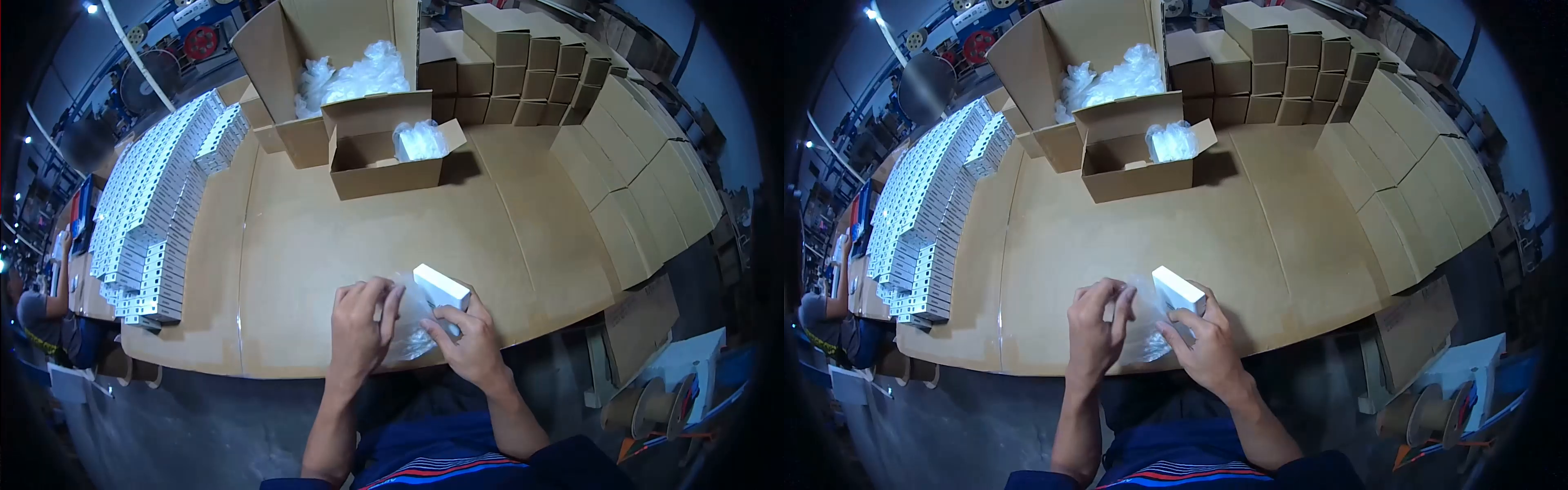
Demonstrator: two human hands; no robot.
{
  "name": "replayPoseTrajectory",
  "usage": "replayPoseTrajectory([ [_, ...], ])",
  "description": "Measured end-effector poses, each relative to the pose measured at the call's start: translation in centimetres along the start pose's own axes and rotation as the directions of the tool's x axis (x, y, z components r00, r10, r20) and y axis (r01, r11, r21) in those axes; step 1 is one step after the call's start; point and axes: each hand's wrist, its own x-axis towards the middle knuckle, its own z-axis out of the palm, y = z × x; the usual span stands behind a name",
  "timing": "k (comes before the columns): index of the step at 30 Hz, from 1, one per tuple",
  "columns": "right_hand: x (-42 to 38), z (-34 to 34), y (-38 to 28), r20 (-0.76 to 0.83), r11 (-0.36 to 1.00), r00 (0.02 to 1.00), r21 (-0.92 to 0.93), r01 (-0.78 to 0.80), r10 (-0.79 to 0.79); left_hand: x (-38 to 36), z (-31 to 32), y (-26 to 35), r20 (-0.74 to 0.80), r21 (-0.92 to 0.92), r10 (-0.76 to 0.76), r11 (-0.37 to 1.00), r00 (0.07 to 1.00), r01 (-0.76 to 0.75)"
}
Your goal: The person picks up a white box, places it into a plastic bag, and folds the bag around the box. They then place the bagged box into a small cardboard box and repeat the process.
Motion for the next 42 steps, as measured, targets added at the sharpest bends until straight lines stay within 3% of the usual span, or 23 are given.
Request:
replayPoseTrajectory([
  [1, -0.1, -0.2, 0.1, 0.026, 1.000, 1.000, -0.010, 0.002, -0.002, 0.5, 0.1, 0.0, -0.078, 0.020, 0.037, 0.999, 0.996, -0.035],
  [4, -0.4, -0.8, 1.1, 0.130, 0.999, 0.991, -0.025, -0.022, 0.025, 1.3, -0.7, -0.7, 0.004, 0.014, -0.193, 0.981, 0.981, 0.193],
  [5, -0.4, -1.3, 0.7, 0.166, 0.993, 0.980, -0.061, -0.102, 0.111, 1.7, -0.6, -1.3, -0.056, -0.113, -0.203, 0.974, 0.978, 0.196],
  [6, -0.4, -1.4, 0.7, 0.148, 0.992, 0.981, -0.045, -0.116, 0.121, 2.3, -1.4, -1.1, -0.034, -0.177, -0.318, 0.935, 0.948, 0.307],
  [8, -0.4, -1.4, 0.8, 0.114, 0.990, 0.984, -0.009, -0.139, 0.140, 2.3, -1.7, -3.5, -0.048, -0.510, -0.455, 0.777, 0.889, 0.370],
  [11, -0.5, -0.7, 1.3, -0.027, 0.973, 0.975, 0.066, -0.220, 0.222, 1.5, 0.0, -4.1, -0.255, -0.843, -0.529, 0.531, 0.809, 0.081],
  [14, -0.3, 0.1, 1.4, -0.149, 0.990, 0.979, 0.017, -0.137, 0.138, -3.2, 1.4, -4.2, 0.174, -0.921, -0.465, 0.235, 0.868, 0.310],
  [16, -0.2, 0.5, 1.3, -0.149, 0.996, 0.985, -0.008, -0.093, 0.090, -3.8, 1.9, -2.2, 0.256, -0.795, -0.422, 0.420, 0.870, 0.438],
  [19, -0.2, 1.2, 2.0, -0.137, 0.999, 0.989, 0.002, -0.049, 0.048, -3.7, 1.8, -1.6, 0.277, -0.742, -0.491, 0.436, 0.826, 0.508],
  [21, -0.4, 2.1, 3.1, -0.160, 0.981, 0.978, 0.161, -0.109, 0.134, -3.5, 1.8, -1.6, 0.258, -0.690, -0.511, 0.497, 0.820, 0.526],
  [27, -0.9, 2.6, 4.7, -0.126, 0.920, 0.954, 0.327, -0.217, 0.270, -3.4, 2.1, -1.1, 0.188, -0.733, -0.520, 0.491, 0.833, 0.472],
  [29, -0.9, 2.5, 4.9, -0.147, 0.903, 0.953, 0.386, -0.190, 0.263, -3.7, 2.2, -2.3, 0.151, -0.765, -0.460, 0.506, 0.875, 0.398],
  [33, -1.2, 2.2, 5.1, -0.123, 0.930, 0.966, 0.324, -0.176, 0.226, -2.6, 1.7, -2.6, 0.162, -0.745, -0.332, 0.577, 0.929, 0.336],
  [36, -2.0, 2.7, 5.4, -0.120, 0.944, 0.975, 0.294, -0.147, 0.189, -3.0, 1.6, -3.2, 0.309, -0.653, -0.381, 0.581, 0.871, 0.486],
  [39, -1.6, 1.5, 3.9, -0.058, 0.905, 0.983, 0.402, -0.138, 0.175, -3.3, 1.5, -2.9, 0.345, -0.591, -0.401, 0.610, 0.849, 0.528],
  [40, -1.1, 0.4, 3.9, -0.100, 0.947, 0.985, 0.303, -0.105, 0.141, -3.4, 1.5, -2.8, 0.348, -0.600, -0.375, 0.616, 0.859, 0.511],
  [42, 0.1, -2.0, 5.3, -0.104, 0.935, 0.980, 0.331, -0.129, 0.172, -3.8, 1.2, -2.7, 0.355, -0.614, -0.327, 0.625, 0.876, 0.482],
])
